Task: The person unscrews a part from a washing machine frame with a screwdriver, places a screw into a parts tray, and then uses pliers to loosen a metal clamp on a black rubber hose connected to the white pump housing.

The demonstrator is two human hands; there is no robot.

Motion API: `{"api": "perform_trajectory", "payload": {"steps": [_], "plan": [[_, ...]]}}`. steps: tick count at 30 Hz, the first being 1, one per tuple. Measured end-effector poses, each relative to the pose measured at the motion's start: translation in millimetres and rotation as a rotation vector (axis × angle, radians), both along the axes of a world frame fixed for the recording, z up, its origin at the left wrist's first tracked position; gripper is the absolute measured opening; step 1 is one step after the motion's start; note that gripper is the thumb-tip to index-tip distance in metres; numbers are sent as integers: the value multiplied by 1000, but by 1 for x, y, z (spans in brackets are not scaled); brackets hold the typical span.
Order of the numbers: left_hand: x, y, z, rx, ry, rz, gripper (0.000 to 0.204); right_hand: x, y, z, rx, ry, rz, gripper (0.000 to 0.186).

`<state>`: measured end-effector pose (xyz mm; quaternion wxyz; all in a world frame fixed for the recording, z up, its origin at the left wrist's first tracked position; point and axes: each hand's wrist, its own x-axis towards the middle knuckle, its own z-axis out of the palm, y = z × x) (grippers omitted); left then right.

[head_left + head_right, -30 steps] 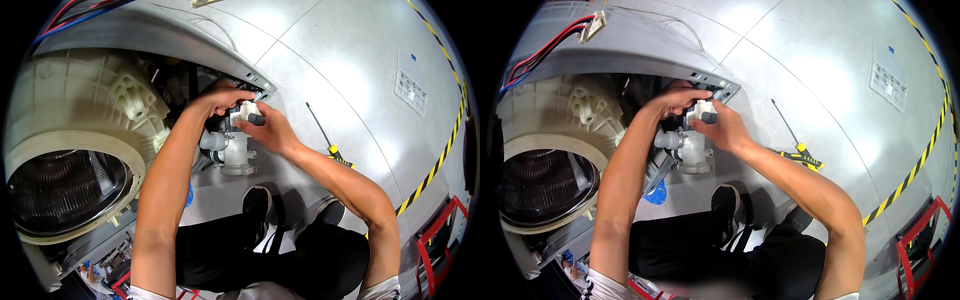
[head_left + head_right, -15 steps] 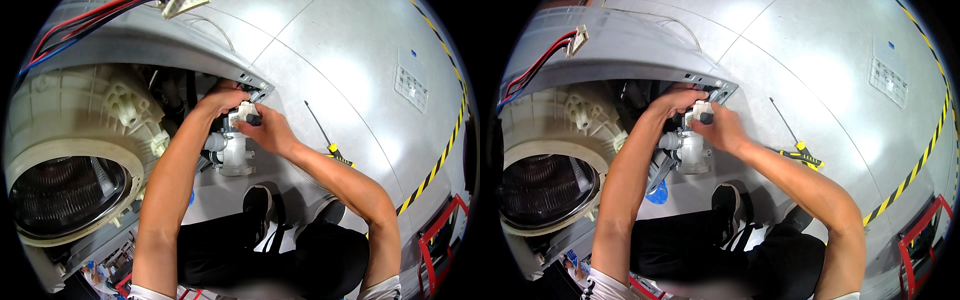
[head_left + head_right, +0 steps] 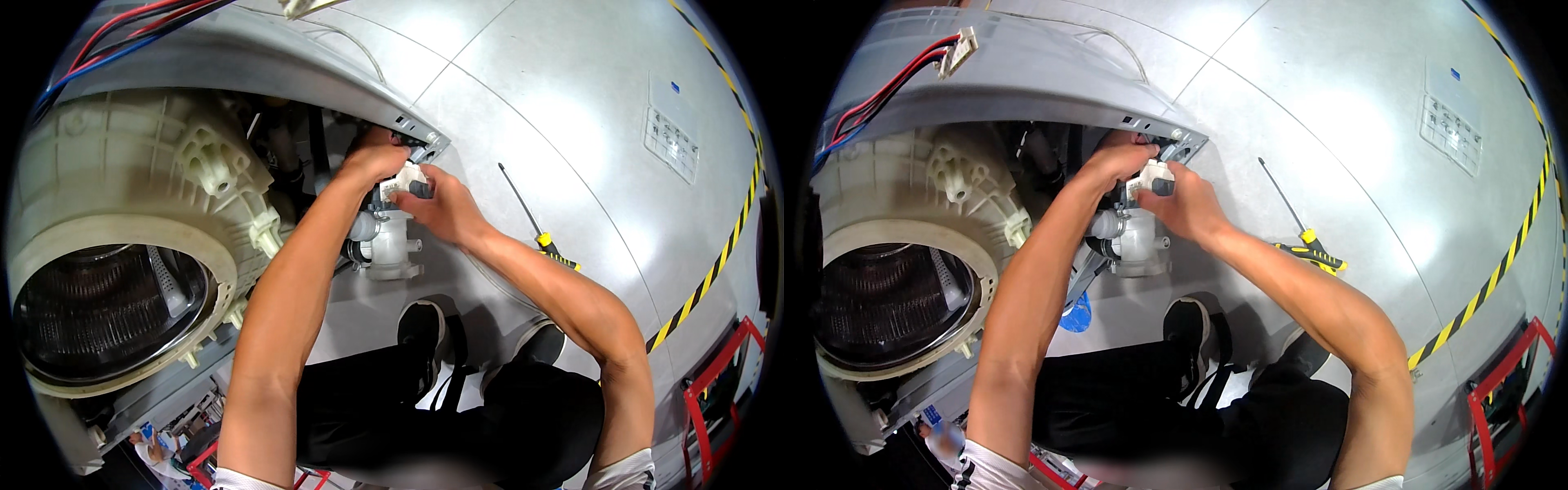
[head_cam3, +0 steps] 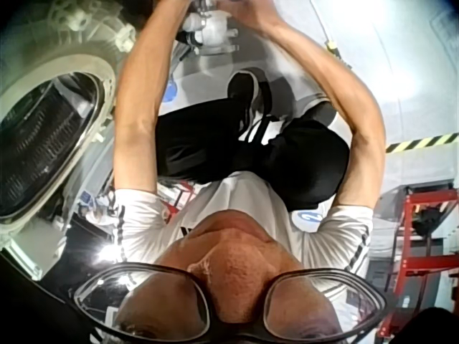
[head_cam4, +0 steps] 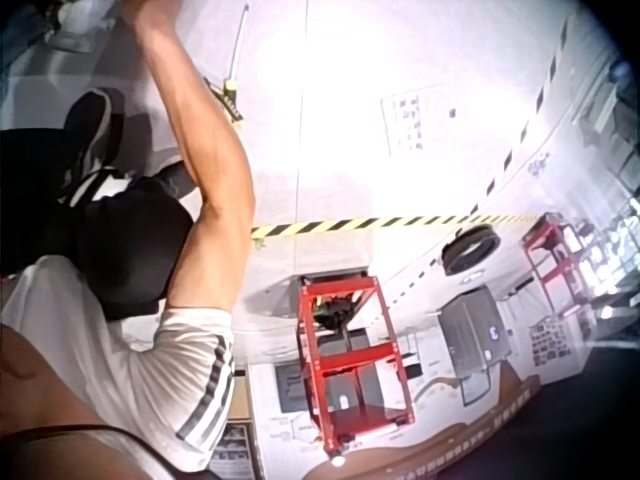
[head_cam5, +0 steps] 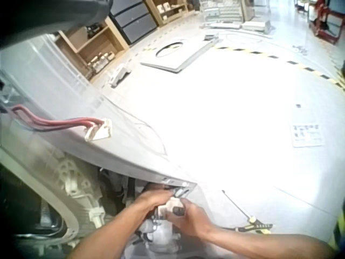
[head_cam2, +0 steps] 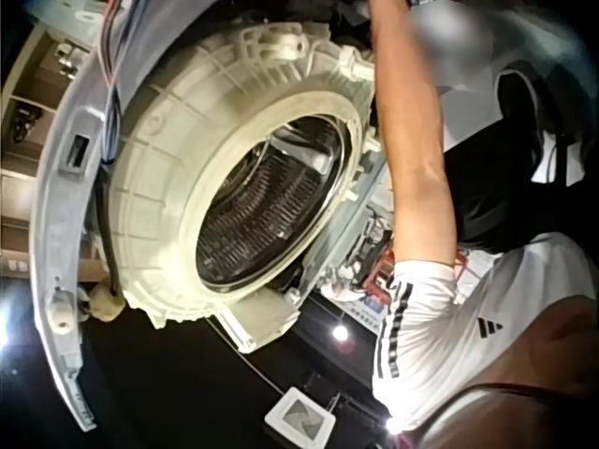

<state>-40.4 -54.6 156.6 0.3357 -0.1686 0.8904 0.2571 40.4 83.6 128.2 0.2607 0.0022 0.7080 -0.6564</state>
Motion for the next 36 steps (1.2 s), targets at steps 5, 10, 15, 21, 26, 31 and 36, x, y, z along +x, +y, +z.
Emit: {"api": "perform_trajectory", "payload": {"steps": [5,10,15,21,26,31,36], "plan": [[0,-16,-29,-114,111,-95,18,-2,0,6,-36,-48,29,60],[-1,-3,-24,-174,95,-110,22,-3,3,2,-47,-91,36,69],[0,-7,-24,-180,109,-74,22,-4,0,5,-37,-98,45,66],[-9,4,10,86,-163,29,24,-5,7,3,-79,-96,52,59],[-19,-2,25,141,-356,22,27,-3,3,13,-65,-38,10,56],[-17,8,30,78,-364,33,28,-7,7,21,12,-27,51,59],[-17,11,36,106,-375,4,27,-6,6,21,20,-50,37,73]]}}
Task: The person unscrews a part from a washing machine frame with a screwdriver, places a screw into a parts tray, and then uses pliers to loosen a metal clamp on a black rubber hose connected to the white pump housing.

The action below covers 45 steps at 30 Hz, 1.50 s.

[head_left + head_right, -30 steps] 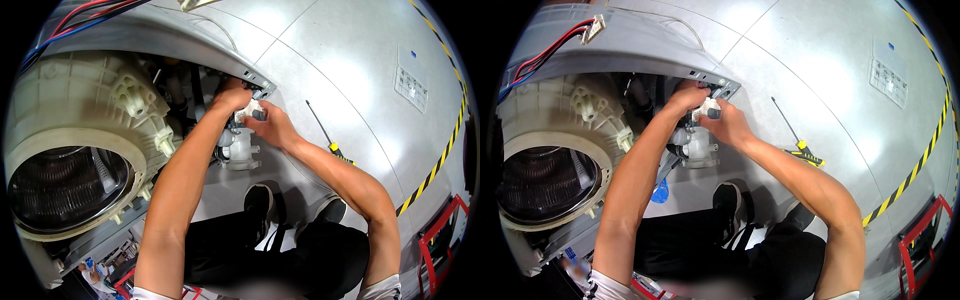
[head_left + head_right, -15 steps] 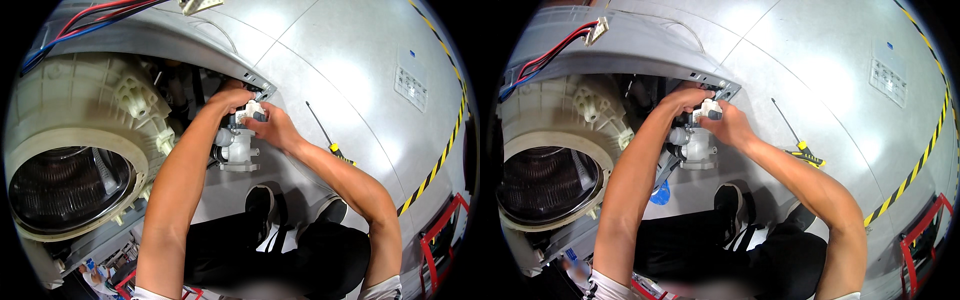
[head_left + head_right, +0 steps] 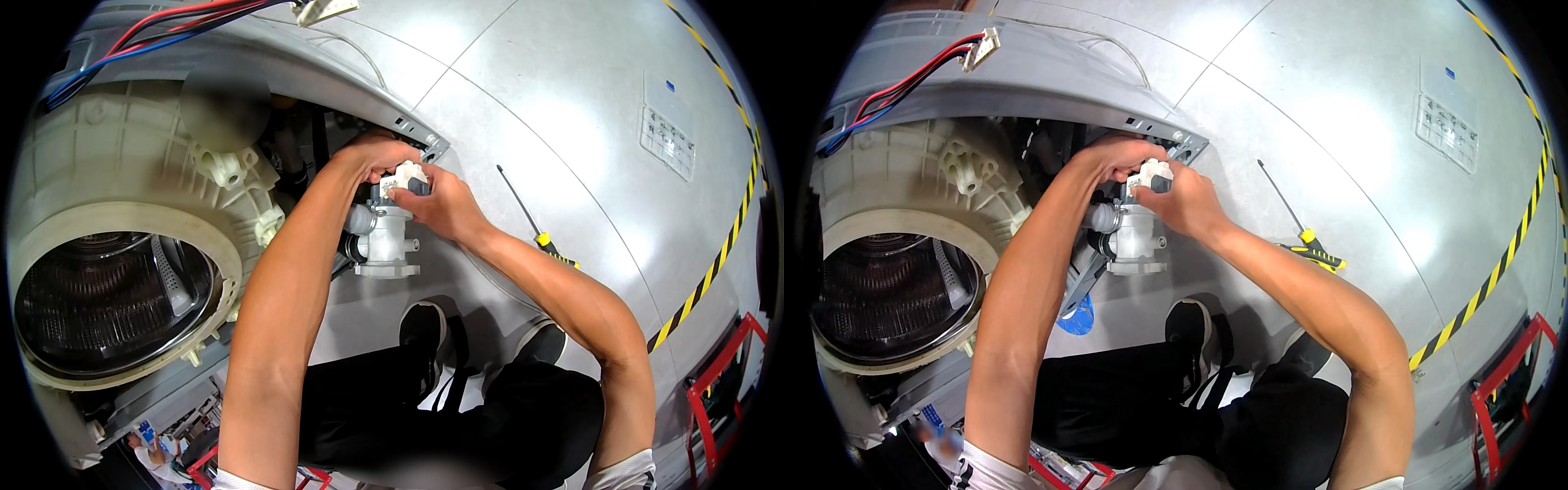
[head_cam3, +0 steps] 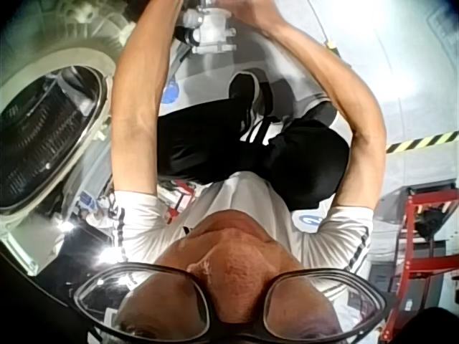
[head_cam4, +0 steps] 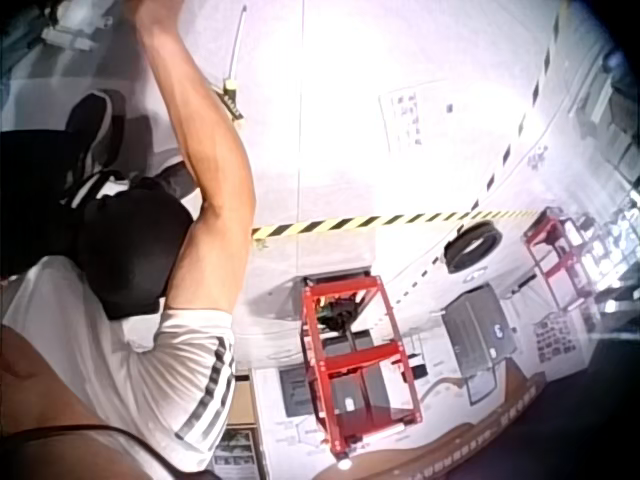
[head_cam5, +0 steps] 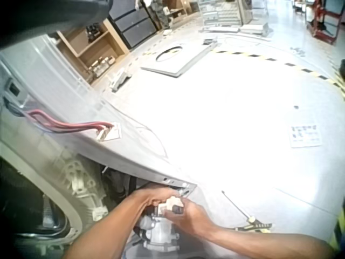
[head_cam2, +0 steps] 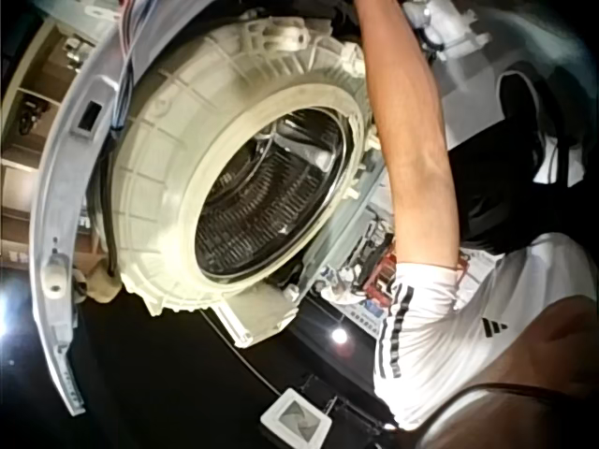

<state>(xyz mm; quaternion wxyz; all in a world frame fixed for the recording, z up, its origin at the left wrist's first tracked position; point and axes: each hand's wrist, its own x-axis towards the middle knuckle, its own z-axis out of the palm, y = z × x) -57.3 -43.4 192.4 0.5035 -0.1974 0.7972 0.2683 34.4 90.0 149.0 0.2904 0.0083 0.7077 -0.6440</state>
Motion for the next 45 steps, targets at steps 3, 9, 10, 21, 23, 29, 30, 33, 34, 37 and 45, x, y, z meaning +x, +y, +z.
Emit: {"api": "perform_trajectory", "payload": {"steps": [3,9,10,21,23,29,30,33,34,37,45], "plan": [[5,-5,-6,21,105,101,24,-2,-1,7,4,-28,11,80],[12,4,-9,79,232,348,19,-1,1,3,62,2,4,71],[12,2,-11,68,229,339,12,-2,0,4,69,15,23,80],[13,-9,-34,18,248,386,14,-5,-1,3,59,-11,44,73],[14,-7,-35,7,281,403,16,-6,-1,-1,43,-33,47,73],[14,-11,-43,14,272,374,21,-5,-5,-19,-16,-100,30,75],[16,-13,-47,7,296,400,22,-5,-7,-21,-5,-96,27,76],[16,-24,-58,-84,334,389,23,-5,-11,-14,-22,-103,23,77],[16,-16,-56,-72,371,381,24,-7,-7,-15,-24,-112,14,77],[19,-1,-40,-74,412,378,25,-8,-3,-19,27,-104,52,77],[16,-21,-48,26,294,470,22,-8,-8,-24,-70,-117,48,70]]}}
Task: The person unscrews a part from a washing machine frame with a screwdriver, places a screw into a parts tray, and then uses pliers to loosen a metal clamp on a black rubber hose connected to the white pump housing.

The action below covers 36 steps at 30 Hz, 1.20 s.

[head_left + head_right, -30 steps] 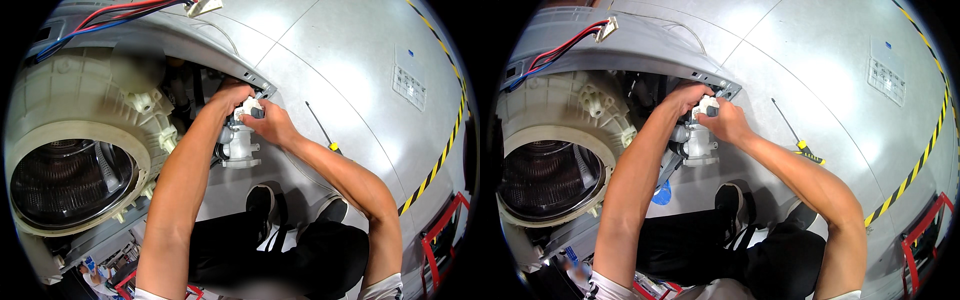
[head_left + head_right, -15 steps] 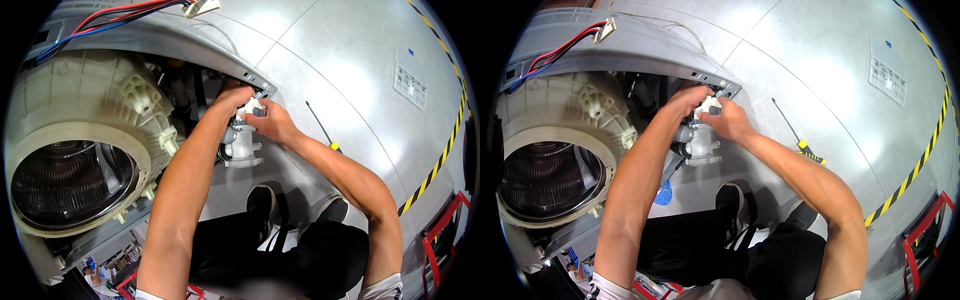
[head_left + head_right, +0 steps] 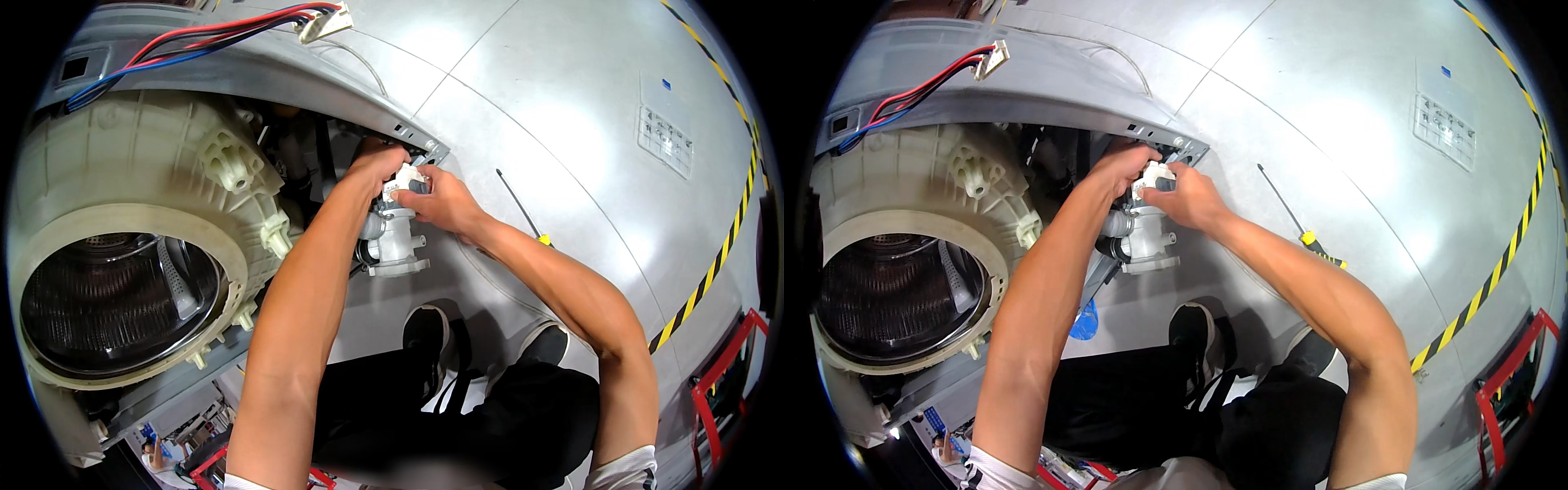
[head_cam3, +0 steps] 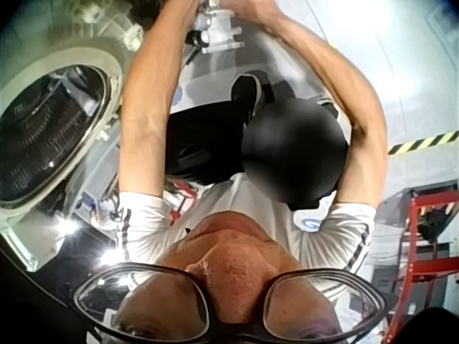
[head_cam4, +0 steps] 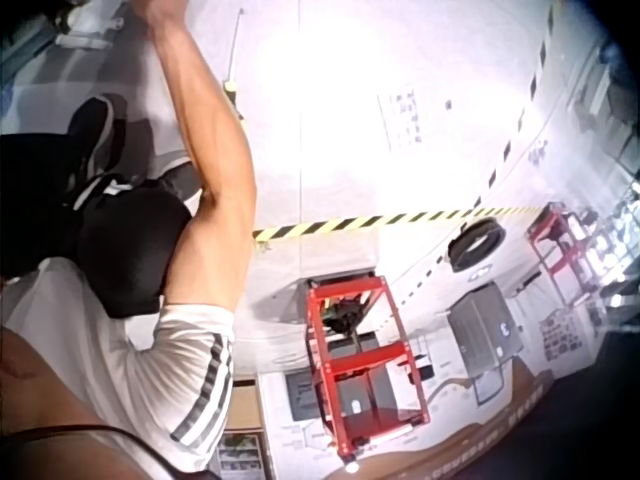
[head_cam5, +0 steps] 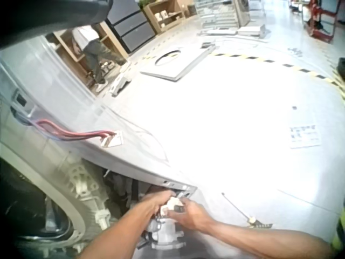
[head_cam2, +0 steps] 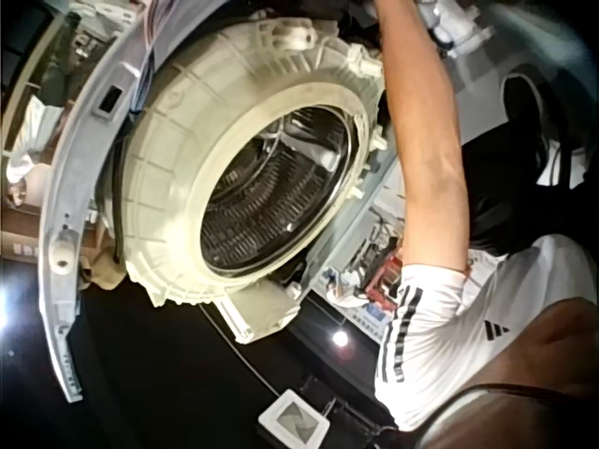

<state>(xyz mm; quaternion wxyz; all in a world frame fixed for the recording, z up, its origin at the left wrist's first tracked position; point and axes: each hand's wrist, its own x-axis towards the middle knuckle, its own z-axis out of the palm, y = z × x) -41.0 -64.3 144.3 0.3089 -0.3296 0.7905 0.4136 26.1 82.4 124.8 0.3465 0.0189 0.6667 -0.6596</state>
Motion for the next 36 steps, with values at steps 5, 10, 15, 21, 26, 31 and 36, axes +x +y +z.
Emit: {"api": "perform_trajectory", "payload": {"steps": [5,10,15,21,26,31,36], "plan": [[-1,22,18,-65,-27,3,21,-2,5,4,49,-17,33,70],[1,17,10,-66,-21,-9,22,4,4,1,17,16,8,68],[-2,1,13,-2,-38,-181,14,7,3,-4,7,50,0,69],[-5,10,24,-70,-230,-347,29,8,3,0,42,74,-9,75],[-10,7,23,14,-276,-344,28,8,1,2,104,94,-46,72],[-6,17,22,37,-220,-233,19,6,6,-3,57,51,-3,68],[-6,1,-10,114,-182,-30,14,4,4,3,62,50,-3,66]]}}
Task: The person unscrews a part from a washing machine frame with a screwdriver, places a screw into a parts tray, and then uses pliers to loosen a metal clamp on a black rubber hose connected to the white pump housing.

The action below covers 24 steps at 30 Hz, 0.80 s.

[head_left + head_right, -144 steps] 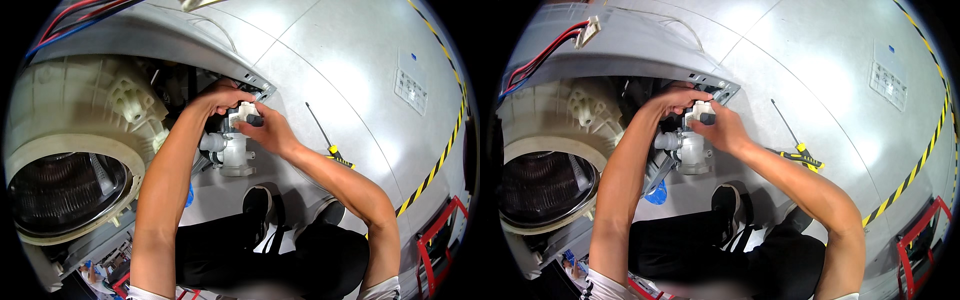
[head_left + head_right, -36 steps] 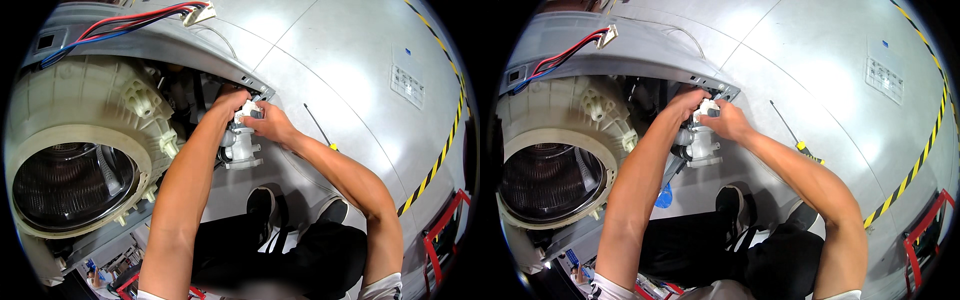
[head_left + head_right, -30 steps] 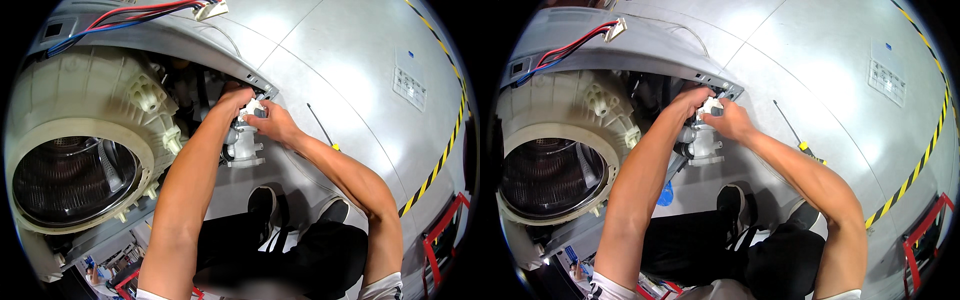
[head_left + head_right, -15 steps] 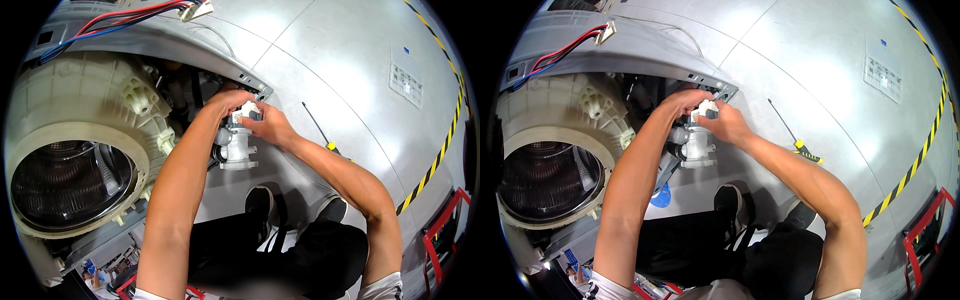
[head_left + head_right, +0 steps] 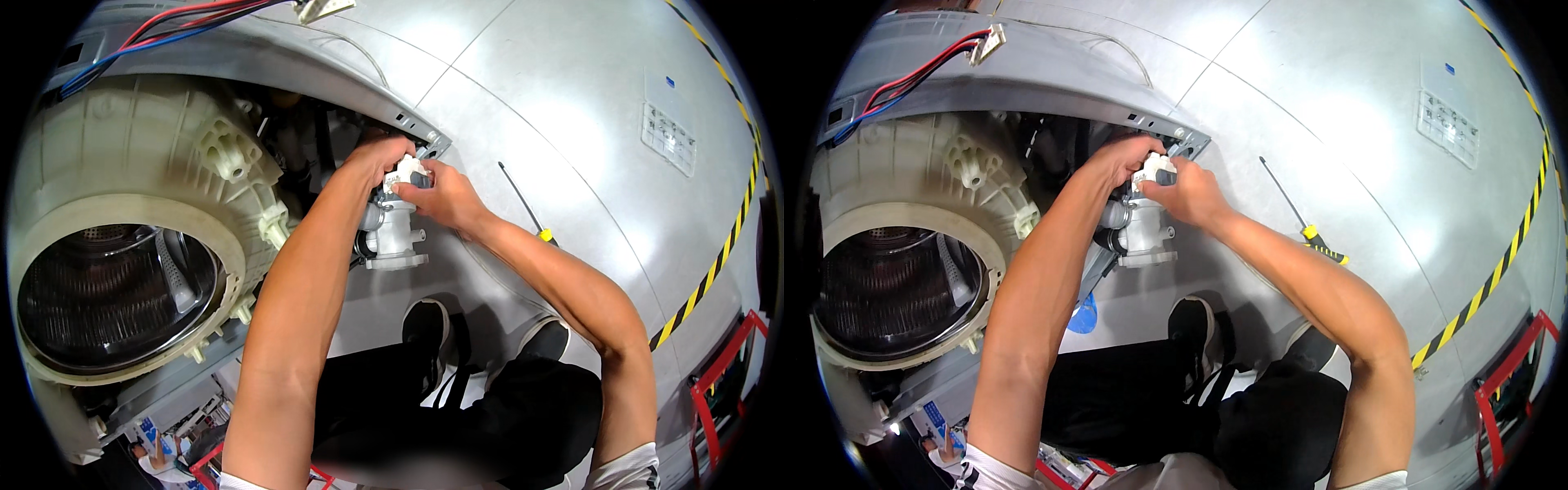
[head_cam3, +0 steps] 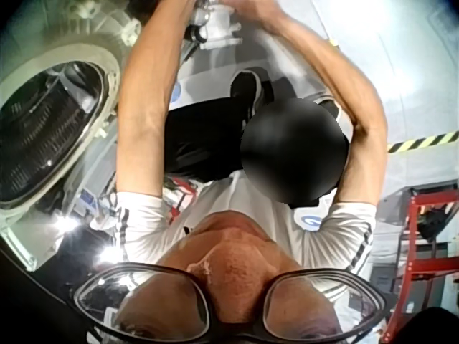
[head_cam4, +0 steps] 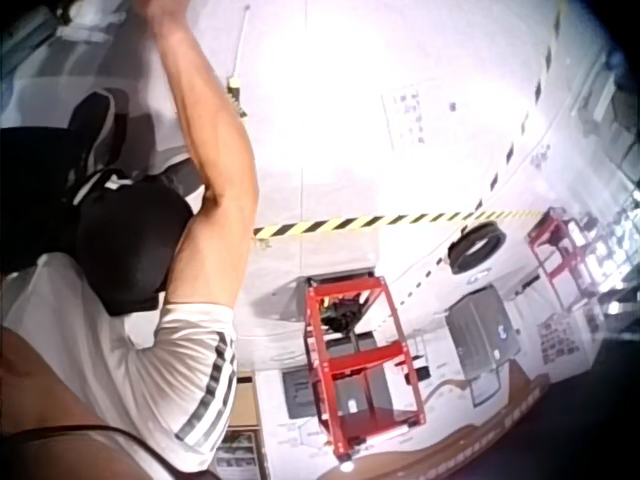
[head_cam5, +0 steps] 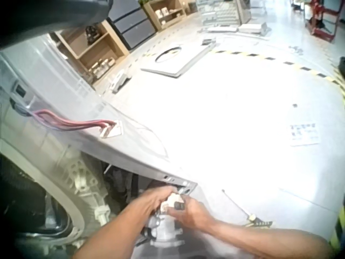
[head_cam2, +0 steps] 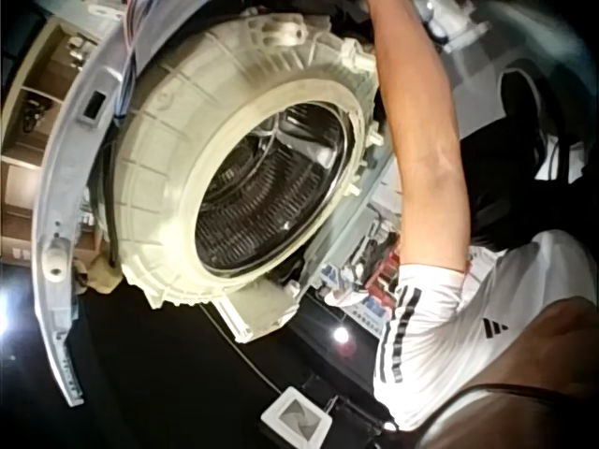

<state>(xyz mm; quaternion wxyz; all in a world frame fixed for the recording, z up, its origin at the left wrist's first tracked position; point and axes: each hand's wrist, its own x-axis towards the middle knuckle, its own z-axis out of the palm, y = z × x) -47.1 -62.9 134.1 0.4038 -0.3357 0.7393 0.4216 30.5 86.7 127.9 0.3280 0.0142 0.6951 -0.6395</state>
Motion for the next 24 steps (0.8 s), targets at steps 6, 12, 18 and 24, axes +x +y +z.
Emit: {"api": "perform_trajectory", "payload": {"steps": [6,12,18,24], "plan": [[-5,-14,10,39,-51,-102,17,-1,-2,5,0,-16,12,69],[-4,-6,36,45,-77,10,34,1,1,-7,-47,-42,-2,67],[-3,-12,44,63,-76,85,46,1,2,10,-131,-153,13,67],[-2,-6,48,93,-67,65,48,2,5,12,-173,-187,-17,70]]}}
